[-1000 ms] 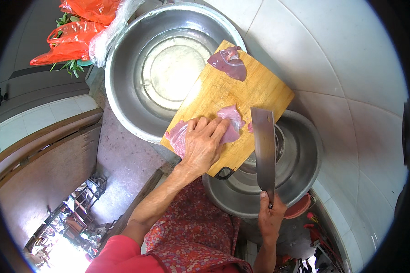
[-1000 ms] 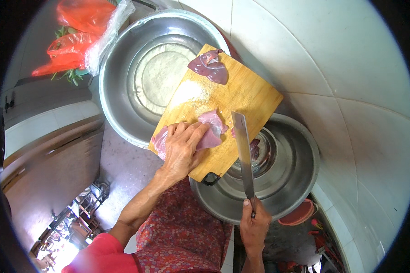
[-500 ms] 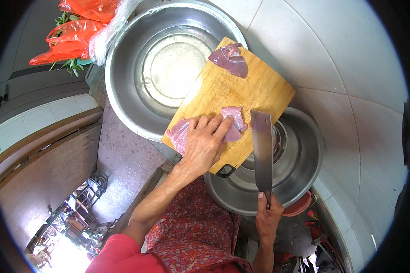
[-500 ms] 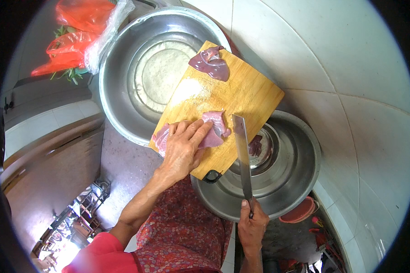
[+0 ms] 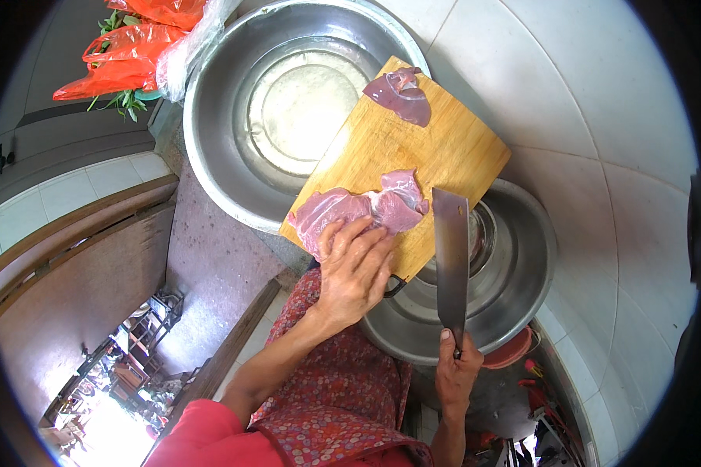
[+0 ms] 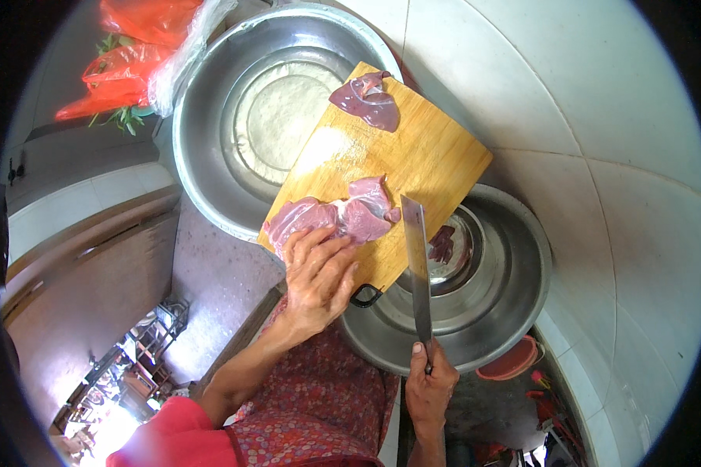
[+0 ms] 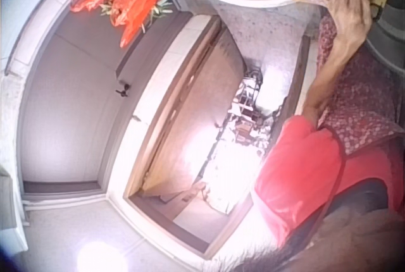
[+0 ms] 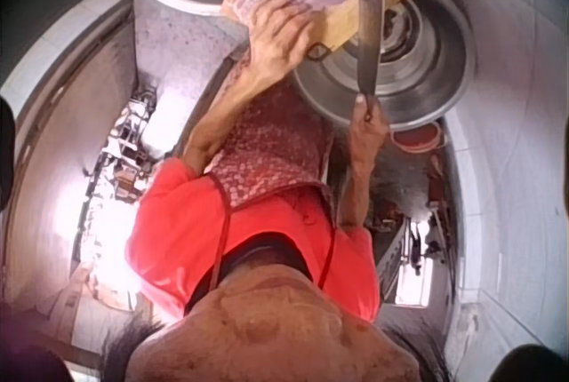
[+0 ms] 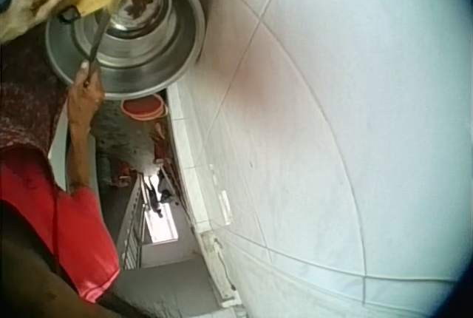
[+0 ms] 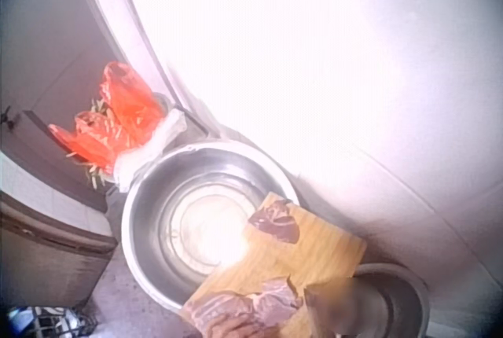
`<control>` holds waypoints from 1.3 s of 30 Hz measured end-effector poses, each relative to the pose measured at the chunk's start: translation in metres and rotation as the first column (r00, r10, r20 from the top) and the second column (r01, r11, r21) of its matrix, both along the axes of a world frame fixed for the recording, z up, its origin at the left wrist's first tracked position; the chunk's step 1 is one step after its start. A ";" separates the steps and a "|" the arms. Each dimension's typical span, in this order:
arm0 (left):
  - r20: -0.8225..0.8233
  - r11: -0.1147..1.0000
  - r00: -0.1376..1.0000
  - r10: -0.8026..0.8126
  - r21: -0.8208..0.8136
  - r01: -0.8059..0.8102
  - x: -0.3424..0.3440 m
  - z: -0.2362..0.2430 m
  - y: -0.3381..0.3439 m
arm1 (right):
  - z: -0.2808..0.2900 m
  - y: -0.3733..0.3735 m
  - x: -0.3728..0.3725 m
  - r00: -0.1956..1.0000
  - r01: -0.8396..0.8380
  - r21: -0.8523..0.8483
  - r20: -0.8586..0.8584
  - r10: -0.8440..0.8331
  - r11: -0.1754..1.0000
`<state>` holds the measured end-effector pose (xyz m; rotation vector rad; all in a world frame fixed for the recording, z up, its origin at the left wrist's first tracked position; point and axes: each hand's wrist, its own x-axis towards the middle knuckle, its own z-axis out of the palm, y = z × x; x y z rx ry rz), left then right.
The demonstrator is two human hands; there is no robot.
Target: The person unpacks a piece of raw meat from a plastic bag and places it on a wooden cutting board. Using a large knife, they slice the meat into smaller pieces on the board.
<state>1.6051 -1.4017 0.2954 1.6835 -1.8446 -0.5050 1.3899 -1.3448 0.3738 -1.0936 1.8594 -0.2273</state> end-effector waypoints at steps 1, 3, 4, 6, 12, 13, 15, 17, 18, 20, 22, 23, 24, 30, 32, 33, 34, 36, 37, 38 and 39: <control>0.001 0.998 0.999 0.041 -0.041 -0.041 0.002 0.001 0.003 | 0.001 0.000 0.001 1.000 0.004 -0.004 -0.001 -0.004 1.000; -0.028 0.997 0.998 0.064 -0.044 -0.065 0.010 0.001 0.013 | -0.002 0.002 -0.001 1.000 -0.002 -0.026 -0.003 0.002 1.000; -0.039 0.996 0.996 0.076 -0.044 -0.077 0.013 0.003 0.017 | -0.003 0.002 -0.002 1.000 -0.006 -0.037 -0.002 0.006 0.999; -0.033 0.995 0.996 0.089 -0.048 -0.090 0.016 0.009 0.023 | -0.001 0.000 -0.001 1.000 0.022 -0.037 -0.001 -0.022 0.999; -0.039 0.994 0.993 0.108 -0.025 -0.109 0.019 0.007 0.045 | -0.001 -0.002 -0.002 1.000 0.014 -0.052 -0.020 -0.015 0.999; -0.042 0.994 0.993 0.107 -0.032 -0.108 0.019 0.007 0.045 | 0.000 -0.003 -0.001 1.000 0.006 -0.049 -0.025 -0.007 0.999; -0.049 0.993 0.993 0.103 -0.047 -0.106 0.017 0.006 0.042 | -0.001 -0.002 -0.001 1.000 0.018 -0.060 -0.008 -0.019 0.998; -0.029 0.988 0.992 0.125 -0.084 -0.127 0.012 0.007 0.029 | -0.002 -0.001 0.000 1.000 0.023 -0.074 0.009 -0.022 0.997; -0.022 0.985 0.991 0.134 -0.103 -0.135 0.008 0.007 0.021 | -0.003 -0.001 0.001 1.000 0.022 -0.083 0.018 -0.021 0.996; 0.027 0.990 0.992 0.126 -0.074 -0.124 -0.001 0.005 0.002 | -0.002 -0.002 0.002 1.000 0.014 -0.083 0.009 -0.014 0.996; 0.031 0.992 0.992 0.120 -0.040 -0.119 -0.010 0.001 -0.020 | 0.001 -0.006 0.004 1.000 -0.001 -0.064 -0.019 0.000 0.998; 0.081 0.994 0.991 0.104 0.004 -0.105 -0.012 0.000 -0.029 | 0.002 -0.006 0.003 1.000 -0.004 -0.075 -0.019 0.003 0.997; 0.130 0.995 0.988 0.082 0.052 -0.090 -0.015 0.001 -0.037 | 0.002 -0.005 0.002 1.000 -0.004 -0.083 -0.018 0.002 0.997; 0.002 0.999 0.999 0.034 -0.002 -0.034 0.000 -0.023 -0.051 | -0.002 0.001 -0.001 0.997 0.080 -0.147 0.005 -0.080 0.986; -0.076 0.999 0.997 -0.023 -0.043 0.020 0.007 -0.024 -0.051 | -0.001 0.001 -0.003 0.996 0.090 -0.124 0.026 -0.087 0.988; -0.101 0.998 0.995 -0.026 -0.061 0.020 0.008 -0.024 -0.052 | 0.000 0.001 -0.004 0.995 0.093 -0.118 0.039 -0.089 0.989; -0.138 1.000 0.990 0.003 -0.003 -0.003 0.008 -0.024 -0.052 | 0.000 0.001 -0.003 0.995 0.096 -0.113 0.052 -0.091 0.989; -0.203 0.992 0.977 0.068 0.115 -0.045 0.009 -0.020 -0.054 | -0.002 -0.001 -0.003 0.998 0.039 -0.179 0.046 -0.031 0.983; -0.234 0.968 0.951 0.202 0.197 -0.156 0.005 -0.012 -0.057 | -0.003 -0.001 -0.003 0.999 0.009 -0.213 0.041 -0.001 0.977; -0.368 0.915 0.877 0.309 0.367 -0.168 0.010 -0.013 -0.057 | -0.002 -0.001 -0.003 0.999 -0.002 -0.190 0.033 0.008 0.982; -0.500 0.891 0.775 0.386 0.421 -0.172 0.014 -0.019 -0.059 | 0.000 -0.001 -0.002 1.000 -0.012 -0.169 0.027 0.016 0.986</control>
